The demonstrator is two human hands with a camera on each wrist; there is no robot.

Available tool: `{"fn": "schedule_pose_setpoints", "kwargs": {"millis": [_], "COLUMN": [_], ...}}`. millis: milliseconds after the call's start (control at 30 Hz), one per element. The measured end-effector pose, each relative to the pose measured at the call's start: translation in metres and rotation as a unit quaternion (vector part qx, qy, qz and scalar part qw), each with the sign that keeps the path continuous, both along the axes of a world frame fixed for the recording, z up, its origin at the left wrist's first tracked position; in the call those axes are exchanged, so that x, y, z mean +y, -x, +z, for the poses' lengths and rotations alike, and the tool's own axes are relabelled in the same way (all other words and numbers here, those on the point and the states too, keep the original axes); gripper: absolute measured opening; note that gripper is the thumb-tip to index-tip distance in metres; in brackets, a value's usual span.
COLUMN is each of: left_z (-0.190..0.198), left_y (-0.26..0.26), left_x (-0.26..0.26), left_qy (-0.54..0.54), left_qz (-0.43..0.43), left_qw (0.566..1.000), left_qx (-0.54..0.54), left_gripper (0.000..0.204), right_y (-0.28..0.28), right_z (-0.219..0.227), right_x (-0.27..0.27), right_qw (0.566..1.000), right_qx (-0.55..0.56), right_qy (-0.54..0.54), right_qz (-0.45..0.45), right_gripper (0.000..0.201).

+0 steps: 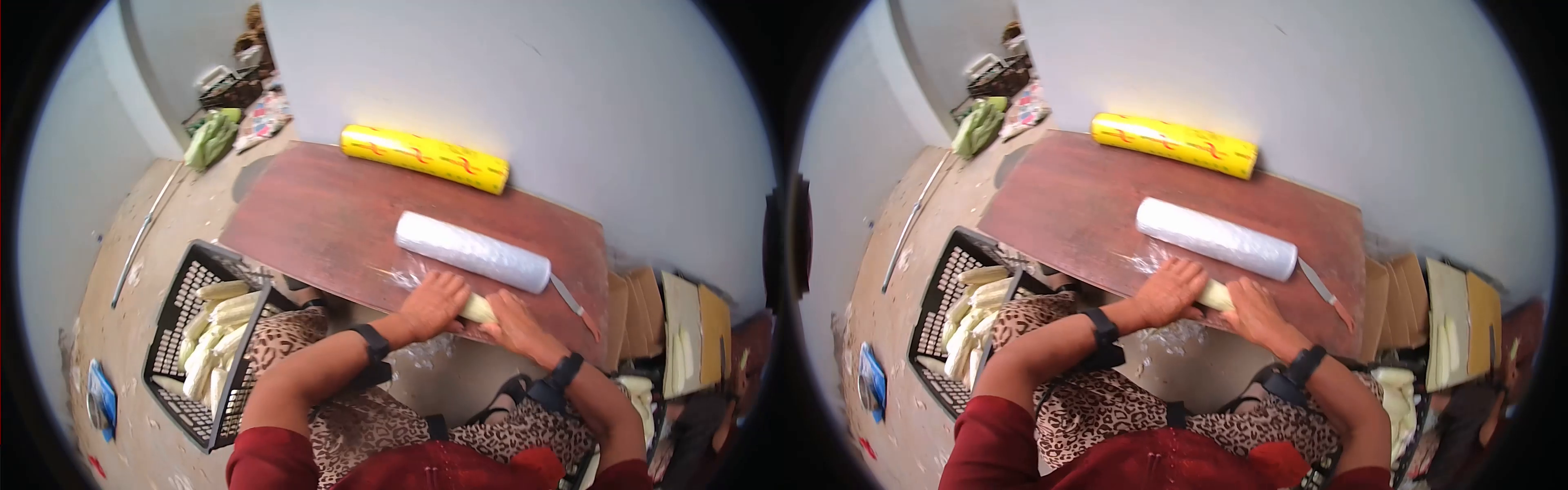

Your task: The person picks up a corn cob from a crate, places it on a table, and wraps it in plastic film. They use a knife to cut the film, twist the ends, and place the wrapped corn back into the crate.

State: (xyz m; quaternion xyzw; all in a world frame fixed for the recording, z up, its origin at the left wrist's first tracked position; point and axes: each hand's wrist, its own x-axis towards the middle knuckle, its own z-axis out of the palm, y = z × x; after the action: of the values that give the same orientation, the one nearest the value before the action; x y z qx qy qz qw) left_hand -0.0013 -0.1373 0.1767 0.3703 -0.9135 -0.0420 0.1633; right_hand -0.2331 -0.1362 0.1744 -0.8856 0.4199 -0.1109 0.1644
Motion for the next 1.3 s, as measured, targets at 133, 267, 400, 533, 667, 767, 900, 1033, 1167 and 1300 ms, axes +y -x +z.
{"fn": "schedule_pose_setpoints", "kwargs": {"millis": [133, 267, 400, 533, 667, 767, 900, 1033, 1167, 1300], "left_z": [-0.002, 0.0, 0.001, 0.002, 0.004, 0.005, 0.011, 0.011, 0.002, -0.007], "left_y": [0.004, 0.007, 0.006, 0.003, 0.004, 0.006, 0.015, 0.02, 0.026, 0.026], "left_x": [0.0, 0.007, 0.009, 0.006, 0.004, 0.007, 0.013, 0.012, 0.006, -0.002], "left_qy": [0.008, -0.017, -0.061, -0.086, -0.097, -0.094, -0.05, -0.003, 0.001, -0.018], "left_qz": [0.018, 0.029, 0.027, 0.032, 0.027, 0.027, 0.025, 0.008, -0.016, -0.015], "left_qw": [1.0, 0.999, 0.997, 0.995, 0.994, 0.993, 0.99, 0.992, 0.995, 0.998], "left_qx": [-0.018, -0.034, -0.032, -0.03, -0.043, -0.068, -0.126, -0.125, -0.101, -0.062], "left_gripper": [0.051, 0.048, 0.049, 0.051, 0.054, 0.056, 0.06, 0.06, 0.054, 0.053], "right_y": [0.0, 0.0, 0.001, -0.005, -0.005, -0.004, -0.006, -0.009, -0.013, -0.015], "right_z": [0.014, 0.016, 0.024, 0.022, 0.018, 0.011, 0.017, 0.024, 0.036, 0.032], "right_x": [-0.005, -0.003, -0.001, 0.009, 0.009, 0.005, 0.001, -0.002, -0.002, -0.001], "right_qw": [0.996, 0.995, 0.997, 0.999, 0.998, 0.997, 0.992, 0.986, 0.981, 0.986], "right_qx": [0.006, 0.061, 0.03, 0.027, 0.042, 0.043, 0.057, 0.119, 0.141, 0.115], "right_qy": [-0.089, -0.071, -0.055, -0.028, -0.033, -0.05, -0.099, -0.108, -0.133, -0.124], "right_qz": [0.008, 0.021, 0.035, 0.017, 0.014, 0.039, 0.046, 0.034, 0.022, -0.006], "right_gripper": [0.037, 0.037, 0.043, 0.046, 0.039, 0.036, 0.034, 0.034, 0.035, 0.04]}}
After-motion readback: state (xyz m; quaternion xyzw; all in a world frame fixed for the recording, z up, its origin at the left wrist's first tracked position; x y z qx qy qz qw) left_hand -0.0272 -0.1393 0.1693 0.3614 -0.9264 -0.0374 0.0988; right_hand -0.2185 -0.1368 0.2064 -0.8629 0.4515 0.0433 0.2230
